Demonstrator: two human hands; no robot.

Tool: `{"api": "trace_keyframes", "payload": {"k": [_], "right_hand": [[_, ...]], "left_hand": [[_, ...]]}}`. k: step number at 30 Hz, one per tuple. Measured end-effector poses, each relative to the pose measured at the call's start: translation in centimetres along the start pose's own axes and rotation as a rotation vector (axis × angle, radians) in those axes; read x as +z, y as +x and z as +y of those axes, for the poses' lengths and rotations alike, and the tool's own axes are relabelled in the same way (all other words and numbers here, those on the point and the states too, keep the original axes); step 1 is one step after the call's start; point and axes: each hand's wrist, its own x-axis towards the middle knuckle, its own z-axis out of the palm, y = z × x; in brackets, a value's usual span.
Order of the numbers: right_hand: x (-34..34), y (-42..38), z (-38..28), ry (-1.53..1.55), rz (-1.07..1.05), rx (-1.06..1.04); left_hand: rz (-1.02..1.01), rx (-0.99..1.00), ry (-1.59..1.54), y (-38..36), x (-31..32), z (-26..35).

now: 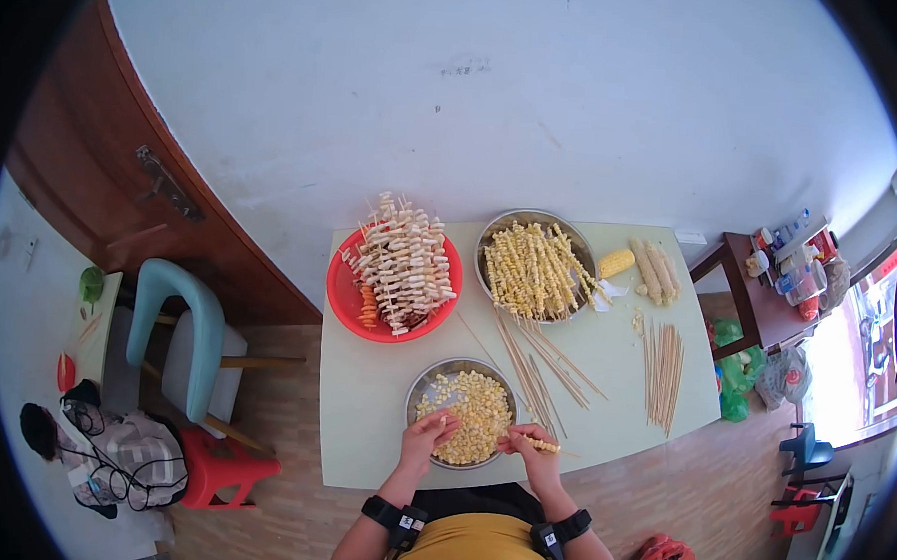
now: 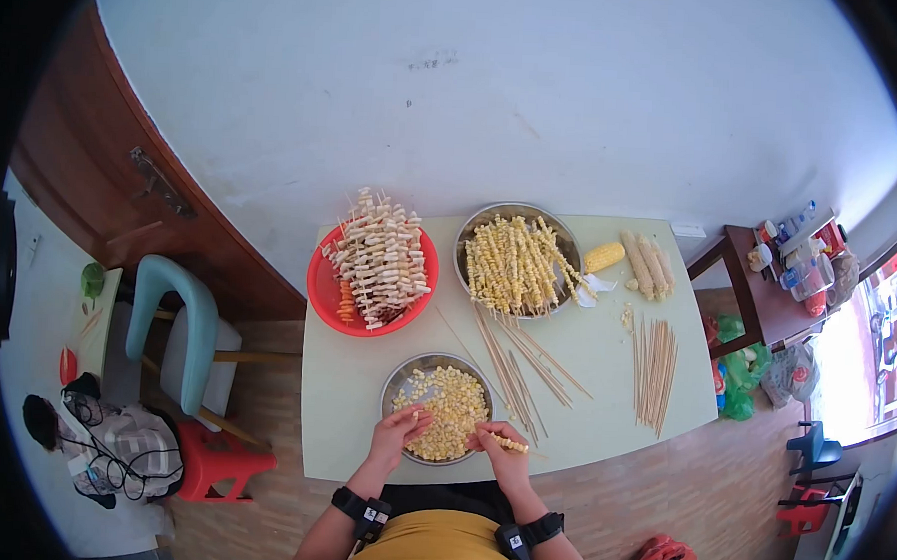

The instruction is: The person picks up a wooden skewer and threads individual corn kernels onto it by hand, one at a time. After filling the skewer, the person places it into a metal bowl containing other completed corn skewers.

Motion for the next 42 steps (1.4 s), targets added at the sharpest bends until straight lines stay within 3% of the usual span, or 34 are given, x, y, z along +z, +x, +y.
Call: {"api": "trace_keyframes", "payload": {"k": [10, 21, 23, 26, 32, 35, 42], "right_hand": [[0.7, -1.2, -1.6, -0.173, -0.08, -0.194], [0.9, -1.6, -2.0, -0.27, -0.074, -0.241], [0.8, -1.4, -1.8, -0.317, -0.084, -0.26], [1.0, -1.4, -1.6, -0.361, -0.079, -0.269], [1.5, -1.6, -1.6, -0.441, -0.112, -0.293], [1.9, -1.5, -1.9, -0.559, -0.149, -0.41], [1.7, -0.6, -0.1, -0.334, -0.102, -0.266]], "left_hand": [[0.132, 0.174, 0.18, 0.8, -0.3, -0.8], [0.158, 0.266, 0.252, 1.0, -0.1, -0.6], [0.167, 0.403, 0.328, 1.1, -0.1, -0.8], [0.185, 0.457, 0.361, 1.0, -0.1, -0.8], [0.163, 0.456, 0.384, 0.8, 0.5, -1.2], [0.141, 0.45, 0.402, 0.4, 1.2, -0.8], [-0.039, 0.378, 0.465, -1.1, 3.2, 0.3]]}}
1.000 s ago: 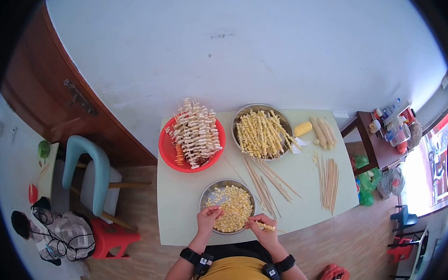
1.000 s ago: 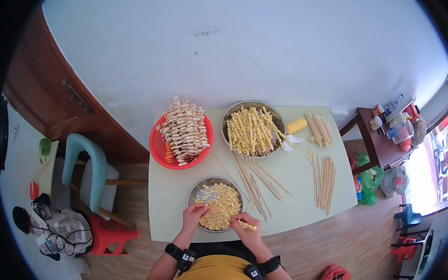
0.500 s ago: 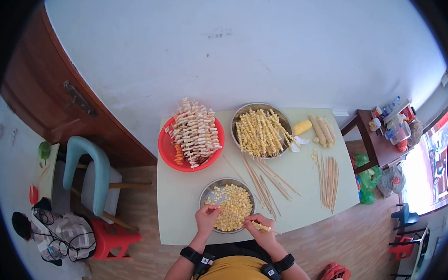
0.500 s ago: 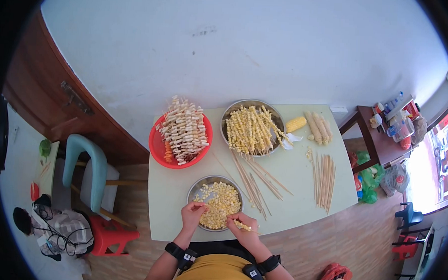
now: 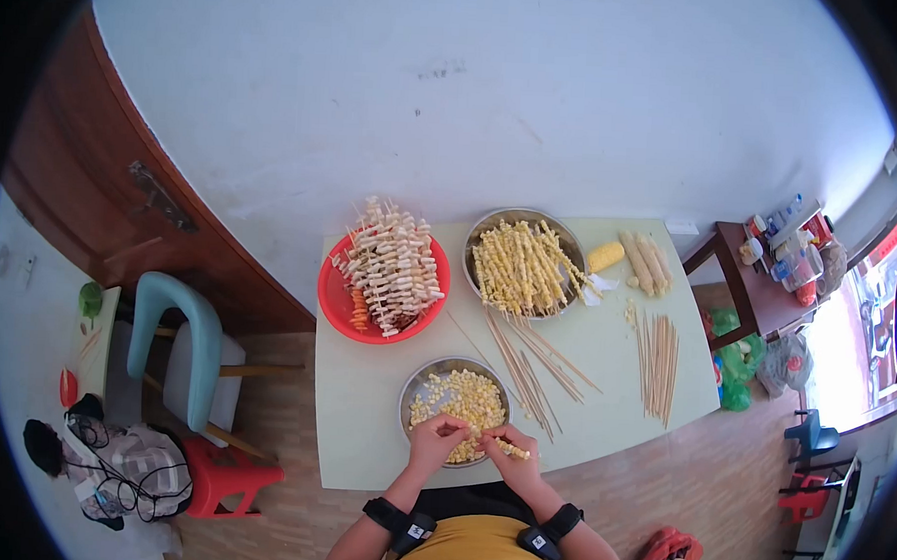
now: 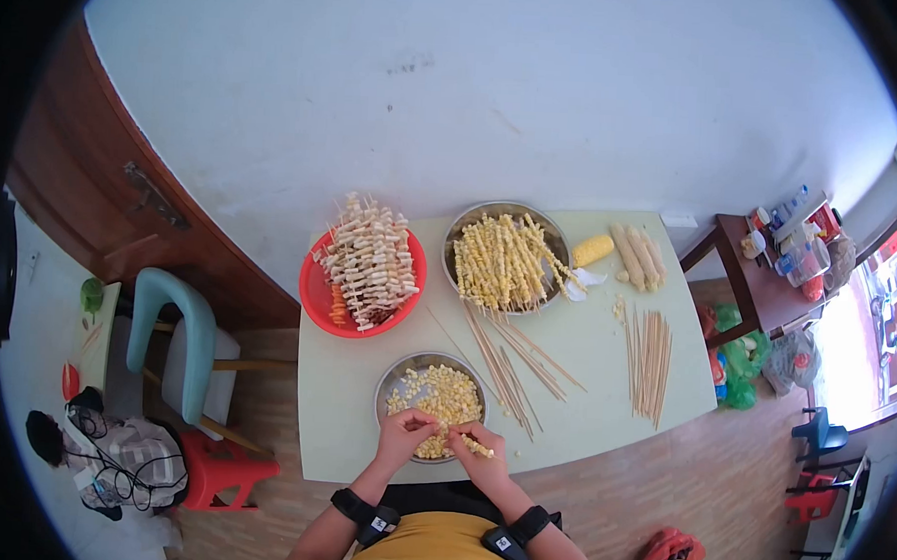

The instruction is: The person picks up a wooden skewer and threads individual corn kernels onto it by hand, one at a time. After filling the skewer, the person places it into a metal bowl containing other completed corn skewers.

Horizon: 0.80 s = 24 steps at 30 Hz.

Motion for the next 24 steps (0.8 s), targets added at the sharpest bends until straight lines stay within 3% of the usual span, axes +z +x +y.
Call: {"api": "trace_keyframes", "payload": {"k": [5, 9, 11, 15, 17, 21, 24], "right_hand": [[0.0, 0.3, 1.5, 0.188, 0.029, 0.062], [-1.1, 1.0, 0.8, 0.365, 0.132, 0.199], [-2.1, 1.1, 0.7, 0.381, 0.176, 0.27], [-3.0, 0.6, 1.4, 0.443, 0.254, 0.349], [-3.1, 0.4, 1.9, 0.482, 0.218, 0.411], [-2.6, -0.1, 2.0, 0.52, 0.175, 0.463], [-2.2, 0.0, 2.3, 0.485, 0.149, 0.463]], "left_hand": [[-0.141, -0.037, -0.031, -0.1, -0.1, 1.4], [-0.094, -0.068, 0.008, 0.2, -1.5, 1.5], [0.173, 0.244, 0.599, 0.3, -2.5, 1.6], [0.239, 0.314, 0.549, 1.1, -3.0, -1.1], [0.116, 0.016, 0.105, 1.0, -2.6, -2.5], [0.083, -0.014, 0.153, 0.0, -2.5, -2.9], [0.19, 0.029, 0.273, 0.0, -3.3, -2.9]]}}
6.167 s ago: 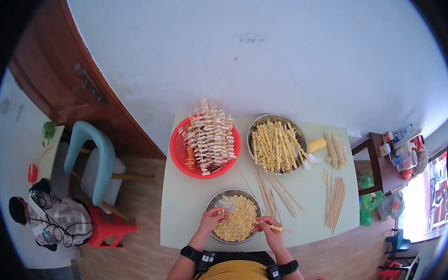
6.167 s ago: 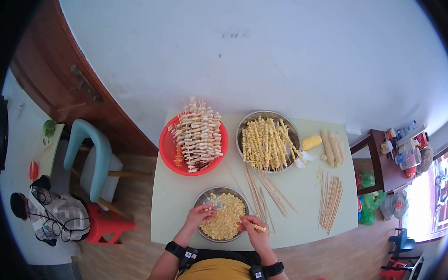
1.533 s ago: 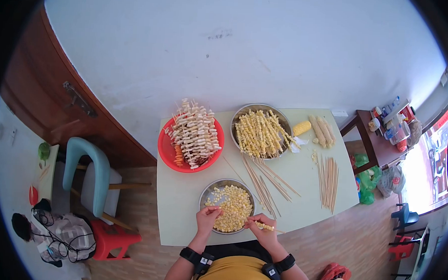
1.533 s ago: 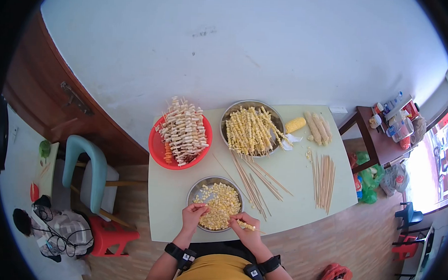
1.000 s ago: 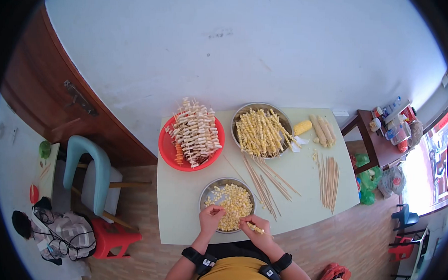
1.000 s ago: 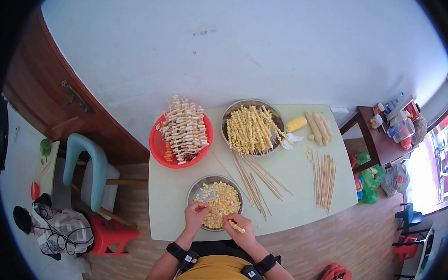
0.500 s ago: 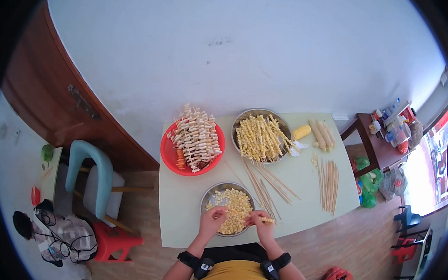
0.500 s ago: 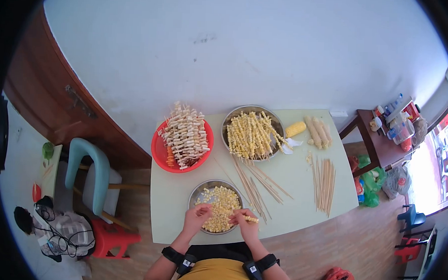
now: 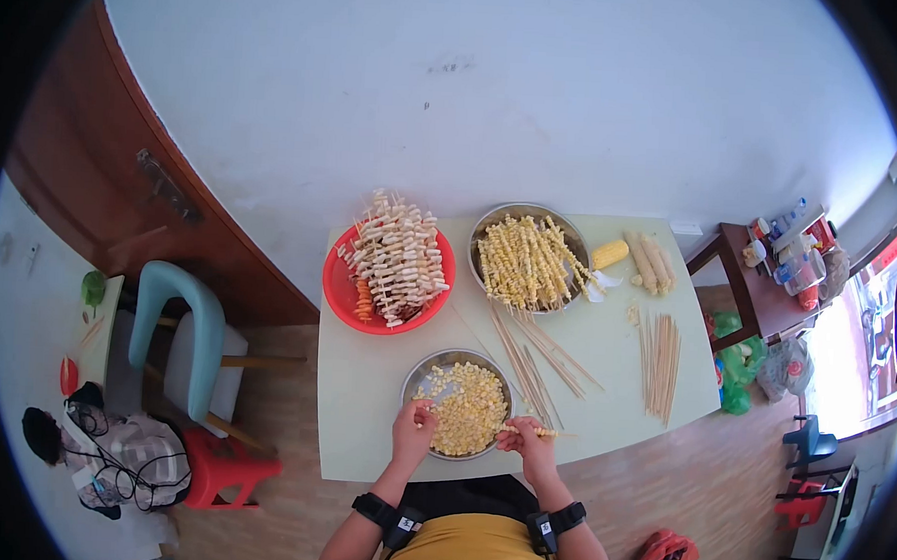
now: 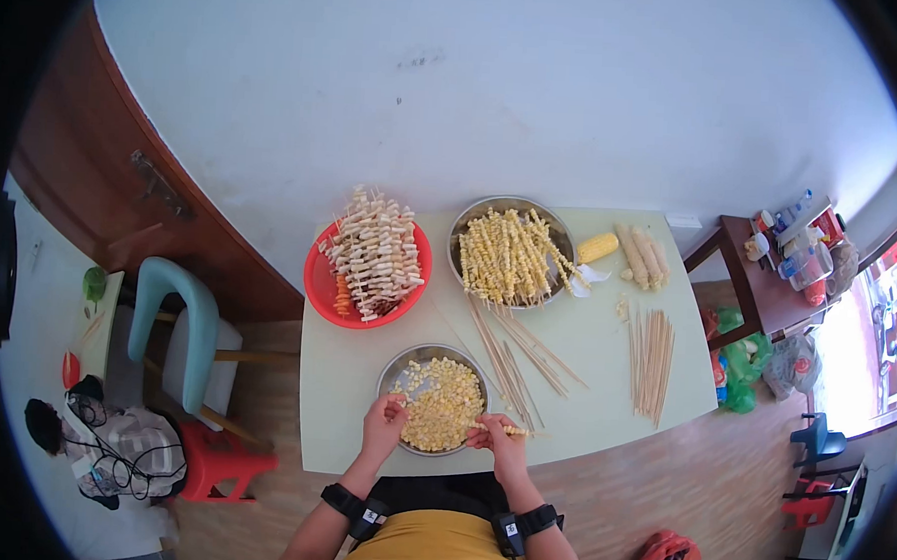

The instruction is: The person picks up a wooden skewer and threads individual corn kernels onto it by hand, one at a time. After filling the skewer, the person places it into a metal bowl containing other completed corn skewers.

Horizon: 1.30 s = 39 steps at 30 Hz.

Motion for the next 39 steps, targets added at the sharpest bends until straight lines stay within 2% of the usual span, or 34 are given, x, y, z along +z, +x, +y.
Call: {"api": "trace_keyframes", "payload": {"k": [2, 3, 5, 9, 11, 12, 14, 15, 17, 21, 24, 26, 27, 29, 30, 32, 37, 39], "right_hand": [[-0.1, -0.1, -0.1, 0.009, 0.008, -0.022], [-0.3, -0.1, -0.2, 0.01, 0.014, -0.018], [-0.6, -0.1, 0.1, 0.026, 0.03, -0.036], [-0.6, -0.2, 0.8, 0.047, 0.029, -0.024], [-0.6, -0.2, 1.0, 0.043, 0.042, -0.002], [-0.8, -0.2, 0.8, 0.045, 0.049, -0.004], [-1.6, 0.0, 0.0, -0.002, 0.179, -0.142], [-2.1, 0.1, -0.3, -0.002, 0.189, -0.14], [-3.0, 0.0, -0.8, -0.041, 0.274, -0.222], [-3.8, -0.6, -0.5, -0.006, 0.32, -0.194], [-4.1, -0.8, 0.1, -0.016, 0.335, -0.165], [-4.3, -0.8, 0.0, -0.003, 0.335, -0.176], [-4.3, -0.7, -0.1, 0.005, 0.333, -0.181], [-4.3, -0.6, -0.4, 0.0, 0.327, -0.198], [-4.2, -0.6, -0.5, -0.008, 0.322, -0.21], [-4.0, -0.5, -0.5, -0.005, 0.316, -0.192], [-3.2, 0.3, -0.4, -0.013, 0.289, -0.162], [-3.1, 0.4, -0.1, -0.013, 0.249, -0.159]], "left_hand": [[0.075, 0.22, 0.27, -0.2, -0.4, 0.8], [0.069, 0.216, 0.271, -0.3, -0.4, 1.0], [-0.167, -0.091, 0.002, -0.7, -0.4, 0.9], [-0.233, -0.057, -0.013, -1.1, 0.3, 0.4], [-0.369, 0.008, 0.179, -1.3, 0.7, 0.8], [-0.376, 0.01, 0.179, -1.4, 1.0, 1.7], [-0.326, 0.508, 0.621, -1.2, 1.7, 3.3], [-0.335, 0.507, 0.617, -0.9, 2.5, 3.4], [-0.44, 0.678, 0.708, -0.4, 4.1, 3.1], [-0.401, 0.589, 0.771, 1.0, 5.0, 2.5], [-0.381, 0.505, 0.794, 3.0, 3.4, 0.2], [-0.402, 0.307, 0.744, 4.2, 2.2, -1.1], [-0.401, 0.312, 0.747, 4.3, 1.7, -0.6], [-0.387, 0.099, 0.361, 4.0, 0.6, 0.4], [-0.386, 0.098, 0.368, 3.6, 0.3, 1.0], [-0.212, 0.418, 0.774, 2.7, 0.0, 1.9], [-0.181, 0.42, 0.847, 1.1, 2.0, 1.9], [-0.196, 0.319, 0.887, 1.1, 2.3, 2.3]]}}
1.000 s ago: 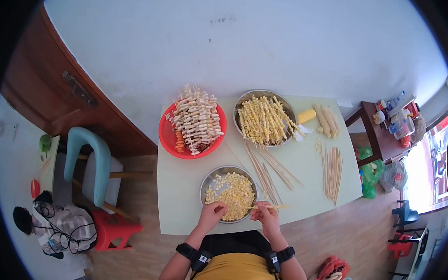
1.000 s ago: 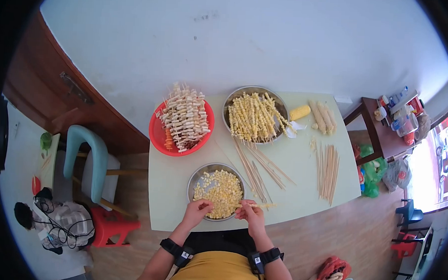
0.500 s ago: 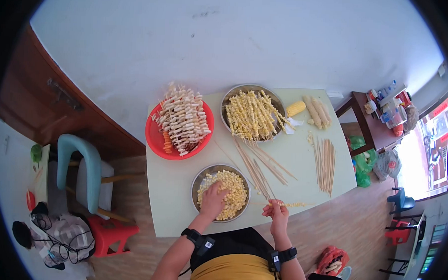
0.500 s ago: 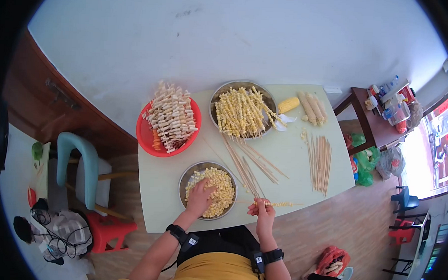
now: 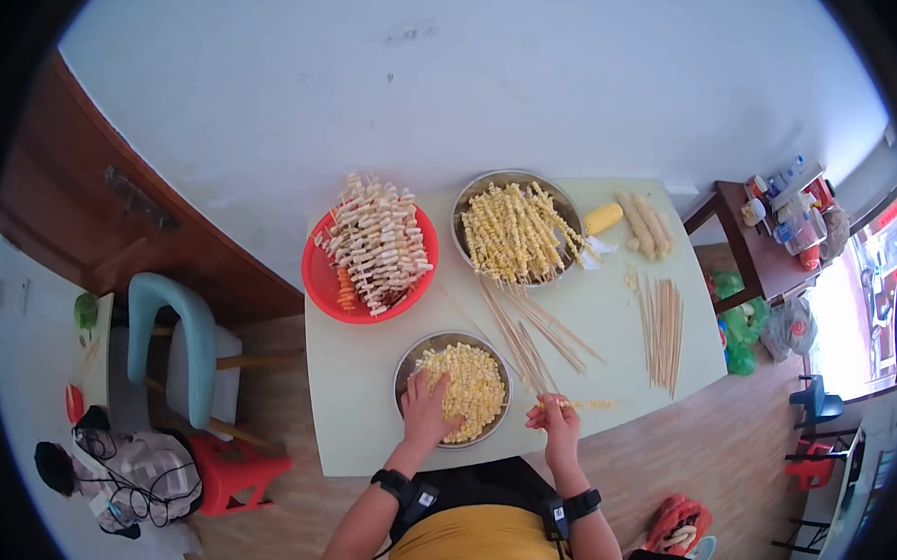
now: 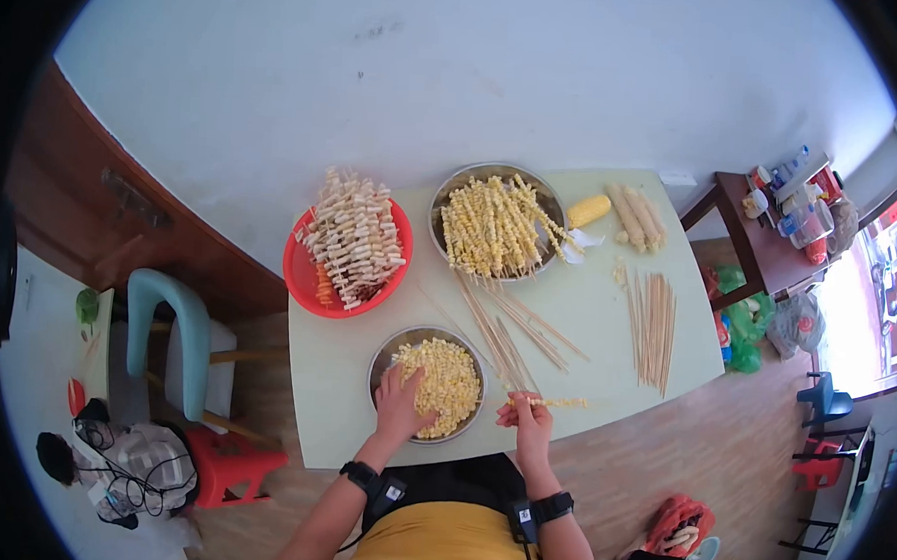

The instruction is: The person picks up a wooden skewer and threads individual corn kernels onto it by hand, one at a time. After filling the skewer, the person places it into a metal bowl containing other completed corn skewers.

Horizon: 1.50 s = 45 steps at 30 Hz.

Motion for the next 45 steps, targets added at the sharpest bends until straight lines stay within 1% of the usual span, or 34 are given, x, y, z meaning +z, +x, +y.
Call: {"api": "trace_keyframes", "payload": {"k": [1, 3, 4, 6, 7, 9, 10, 12, 16, 18, 19, 21, 22, 24, 25, 27, 28, 30, 31, 33, 36, 40, 42, 43, 45], "right_hand": [[0.0, -0.2, 0.2, 0.0, -0.001, 0.002], [0.1, 0.1, -0.3, -0.013, 0.001, 0.001], [-0.1, 0.1, -0.6, -0.01, 0.001, -0.016], [-0.2, 0.2, -1.1, 0.034, 0.017, -0.003], [-0.1, 0.3, -1.3, 0.054, 0.026, -0.012], [-0.1, 0.7, -1.5, 0.05, 0.008, -0.018], [-0.2, 0.5, -1.3, 0.048, 0.013, -0.018], [0.0, 0.6, -1.2, 0.039, 0.002, 0.001], [0.4, 1.1, -0.6, 0.04, -0.035, 0.024], [0.6, 1.2, -0.7, 0.039, -0.046, 0.019], [0.7, 1.3, -0.8, 0.037, -0.051, 0.015], [0.8, 1.3, -1.0, 0.026, -0.06, 0.016], [0.8, 1.3, -1.1, 0.016, -0.065, 0.016], [0.6, 1.3, -1.1, 0.003, -0.054, 0.026], [0.6, 1.2, -0.9, -0.008, -0.05, 0.035], [0.3, 1.2, -0.3, -0.011, -0.054, 0.037], [0.3, 1.1, 0.0, -0.01, -0.06, 0.033], [0.4, 0.9, -0.1, -0.02, -0.067, 0.031], [0.5, 1.0, -0.3, -0.034, -0.077, 0.032], [0.7, 1.0, -1.2, -0.039, -0.082, -0.015], [1.5, 1.0, -3.1, -0.057, -0.113, -0.089], [2.9, 0.6, -4.5, -0.104, -0.195, -0.153], [3.4, 0.7, -4.5, -0.141, -0.239, -0.162], [3.6, 0.8, -4.6, -0.173, -0.273, -0.173], [3.8, 1.0, -4.7, -0.195, -0.304, -0.173]], "left_hand": [[0.0, -0.002, 0.001, -0.1, 0.2, -0.3], [-0.113, -0.008, -0.049, 1.4, 0.8, -0.8], [-0.101, 0.006, -0.05, 1.7, 1.0, -0.9], [-0.186, -0.147, -0.254, 2.3, 0.5, -1.0], [-0.169, -0.149, -0.253, 2.5, -0.2, -0.9], [-0.117, -0.081, -0.355, 2.0, -1.1, -0.9], [-0.119, -0.088, -0.356, 1.8, -1.4, -0.9], [-0.005, 0.051, -0.485, 1.8, -2.0, -1.1], [0.051, 0.122, -0.483, 1.6, -1.0, -2.4], [0.078, 0.211, -0.285, 1.3, -0.2, -2.4], [0.081, 0.21, -0.283, 1.1, 0.0, -2.0], [0.113, 0.131, -0.168, 0.8, 0.4, -1.1], [0.112, 0.131, -0.169, 0.9, 0.3, -1.1], [0.005, 0.008, -0.144, 1.2, 0.4, -1.1], [0.0, 0.006, -0.148, 1.2, 0.5, -1.3], [0.008, -0.059, -0.244, 1.1, 0.7, -1.8], [0.005, -0.055, -0.243, 1.1, 0.7, -1.9], [0.075, -0.068, -0.326, 1.6, 0.5, -1.7], [0.078, -0.052, -0.324, 2.0, 0.2, -1.5], [-0.038, -0.215, -0.583, 2.6, -0.6, -1.2], [-0.069, -0.203, -0.645, 3.2, 0.8, -2.1], [-0.03, -0.152, -0.74, 2.7, 2.3, -3.0], [-0.074, -0.161, -1.243, 2.5, 2.6, -3.0], [-0.055, -0.164, -1.253, 2.4, 2.6, -3.1], [-0.056, -0.236, -1.207, 1.9, 2.1, -3.2]]}}
